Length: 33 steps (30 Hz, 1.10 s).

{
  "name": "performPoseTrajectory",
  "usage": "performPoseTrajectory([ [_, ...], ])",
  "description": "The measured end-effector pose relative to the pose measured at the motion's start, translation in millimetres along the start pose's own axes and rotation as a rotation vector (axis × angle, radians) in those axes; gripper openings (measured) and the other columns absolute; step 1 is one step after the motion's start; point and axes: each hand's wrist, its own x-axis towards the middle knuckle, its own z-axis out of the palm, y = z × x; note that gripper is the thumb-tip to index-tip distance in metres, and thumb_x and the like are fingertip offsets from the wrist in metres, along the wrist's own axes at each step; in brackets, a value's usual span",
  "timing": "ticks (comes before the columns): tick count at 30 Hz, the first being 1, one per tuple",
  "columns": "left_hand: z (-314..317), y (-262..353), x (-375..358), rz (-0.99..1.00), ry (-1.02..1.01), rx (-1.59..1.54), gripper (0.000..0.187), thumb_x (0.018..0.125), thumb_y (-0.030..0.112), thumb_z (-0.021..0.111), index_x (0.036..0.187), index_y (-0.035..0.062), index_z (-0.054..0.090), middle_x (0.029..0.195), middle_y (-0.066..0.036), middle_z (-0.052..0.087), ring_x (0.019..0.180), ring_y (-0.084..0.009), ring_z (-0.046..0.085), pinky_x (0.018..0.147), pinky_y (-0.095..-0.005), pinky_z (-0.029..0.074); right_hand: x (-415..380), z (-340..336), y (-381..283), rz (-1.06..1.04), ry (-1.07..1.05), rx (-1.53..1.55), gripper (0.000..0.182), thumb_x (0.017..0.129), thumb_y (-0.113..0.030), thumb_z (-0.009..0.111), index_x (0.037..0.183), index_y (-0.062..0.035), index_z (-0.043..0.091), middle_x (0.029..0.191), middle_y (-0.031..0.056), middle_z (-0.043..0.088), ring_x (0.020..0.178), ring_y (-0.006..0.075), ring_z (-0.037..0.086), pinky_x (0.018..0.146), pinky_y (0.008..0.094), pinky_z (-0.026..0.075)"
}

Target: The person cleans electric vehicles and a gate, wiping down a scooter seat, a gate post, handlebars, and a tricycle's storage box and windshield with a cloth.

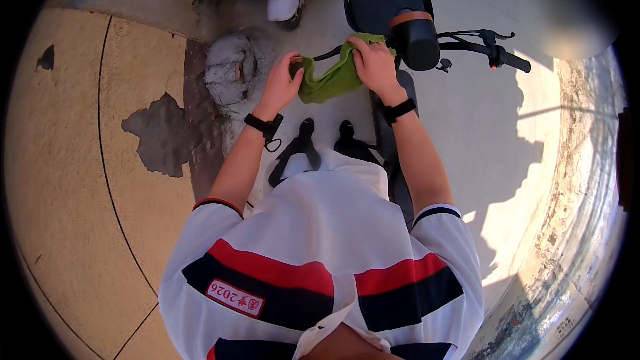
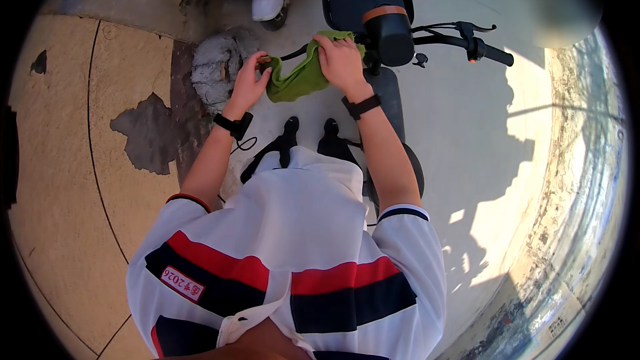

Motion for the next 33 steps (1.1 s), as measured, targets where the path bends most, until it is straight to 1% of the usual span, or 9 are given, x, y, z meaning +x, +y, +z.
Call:
performPoseTrajectory([
  [4, -1.1, -7.9, 10.0, 0.075, -0.030, 0.075, 0.042, 0.085, 0.005, 0.064, 0.125, 0.0049, 0.051, 0.114, -0.017, 0.064, 0.111, -0.0370, 0.059, 0.093, -0.0425, 0.048, -5.5, 2.9, -12.3, -0.030, -0.028, -0.027, 0.031, 0.087, -0.004, 0.056, 0.116, -0.0130, 0.065, 0.079, 0.0137, 0.065, 0.079, 0.0330, 0.062, 0.084, 0.0424, 0.049],
  [7, -1.3, -0.9, 18.5, 0.048, -0.121, 0.087, 0.041, 0.086, 0.006, 0.063, 0.126, 0.0057, 0.050, 0.116, -0.018, 0.064, 0.111, -0.0388, 0.059, 0.093, -0.0441, 0.048, -12.0, 1.2, -29.8, 0.070, -0.115, 0.026, 0.032, 0.086, -0.002, 0.057, 0.114, -0.0121, 0.066, 0.079, 0.0128, 0.065, 0.079, 0.0331, 0.061, 0.085, 0.0412, 0.049],
  [13, 2.2, 17.9, 37.2, 0.148, -0.367, -0.050, 0.042, 0.091, 0.006, 0.057, 0.132, 0.0072, 0.048, 0.120, -0.020, 0.062, 0.110, -0.0408, 0.059, 0.092, -0.0443, 0.048, -26.2, 6.0, -53.3, 0.074, 0.089, 0.071, 0.028, 0.086, -0.004, 0.058, 0.112, -0.0090, 0.066, 0.093, 0.0160, 0.067, 0.091, 0.0356, 0.062, 0.086, 0.0429, 0.049],
  [16, 4.2, 17.4, 42.1, 0.239, -0.437, -0.079, 0.044, 0.092, 0.004, 0.055, 0.135, 0.0089, 0.047, 0.121, -0.020, 0.062, 0.111, -0.0404, 0.059, 0.092, -0.0436, 0.049, -37.0, 12.8, -59.3, 0.109, 0.240, -0.042, 0.029, 0.089, -0.007, 0.058, 0.117, -0.0064, 0.063, 0.103, 0.0188, 0.066, 0.099, 0.0385, 0.061, 0.088, 0.0440, 0.049],
  [18, 3.4, 16.3, 45.0, 0.270, -0.466, -0.100, 0.044, 0.091, 0.003, 0.055, 0.134, 0.0069, 0.048, 0.119, -0.020, 0.063, 0.108, -0.0405, 0.060, 0.091, -0.0446, 0.049, -42.9, 15.0, -64.6, 0.297, 0.318, -0.097, 0.030, 0.091, -0.009, 0.058, 0.121, -0.0056, 0.060, 0.106, 0.0193, 0.065, 0.100, 0.0398, 0.060, 0.088, 0.0447, 0.049],
  [20, 0.5, 15.1, 46.5, 0.317, -0.477, -0.123, 0.043, 0.090, 0.003, 0.055, 0.132, 0.0071, 0.050, 0.119, -0.020, 0.063, 0.108, -0.0403, 0.060, 0.090, -0.0444, 0.049, -50.3, 15.8, -60.7, 0.481, 0.353, -0.141, 0.036, 0.093, -0.012, 0.057, 0.128, -0.0061, 0.055, 0.108, 0.0199, 0.065, 0.101, 0.0404, 0.060, 0.087, 0.0450, 0.049],
  [24, -5.6, 15.4, 44.6, 0.361, -0.495, -0.148, 0.038, 0.088, 0.002, 0.056, 0.125, 0.0064, 0.055, 0.114, -0.018, 0.065, 0.103, -0.0392, 0.061, 0.087, -0.0437, 0.051, -48.6, 12.9, -58.9, 0.515, 0.317, -0.195, 0.040, 0.095, -0.014, 0.056, 0.134, -0.0070, 0.050, 0.109, 0.0213, 0.065, 0.101, 0.0396, 0.061, 0.085, 0.0449, 0.050],
  [30, -31.6, 23.6, 36.6, 0.459, -0.542, -0.020, 0.019, 0.086, 0.006, 0.063, 0.105, 0.0029, 0.064, 0.099, -0.015, 0.066, 0.090, -0.0339, 0.064, 0.078, -0.0417, 0.052, -40.4, 25.8, -37.5, 0.608, 0.395, -0.180, 0.038, 0.098, -0.019, 0.048, 0.135, -0.0077, 0.049, 0.110, 0.0229, 0.065, 0.100, 0.0417, 0.062, 0.084, 0.0473, 0.050],
  [33, -51.7, 30.0, 41.5, 0.425, -0.514, 0.031, 0.021, 0.085, 0.005, 0.066, 0.106, 0.0016, 0.063, 0.095, -0.015, 0.068, 0.086, -0.0321, 0.067, 0.075, -0.0371, 0.053, -33.7, 29.0, -10.5, 0.707, 0.388, -0.031, 0.038, 0.099, -0.021, 0.044, 0.134, -0.0075, 0.049, 0.111, 0.0255, 0.064, 0.099, 0.0435, 0.062, 0.084, 0.0489, 0.050],
])
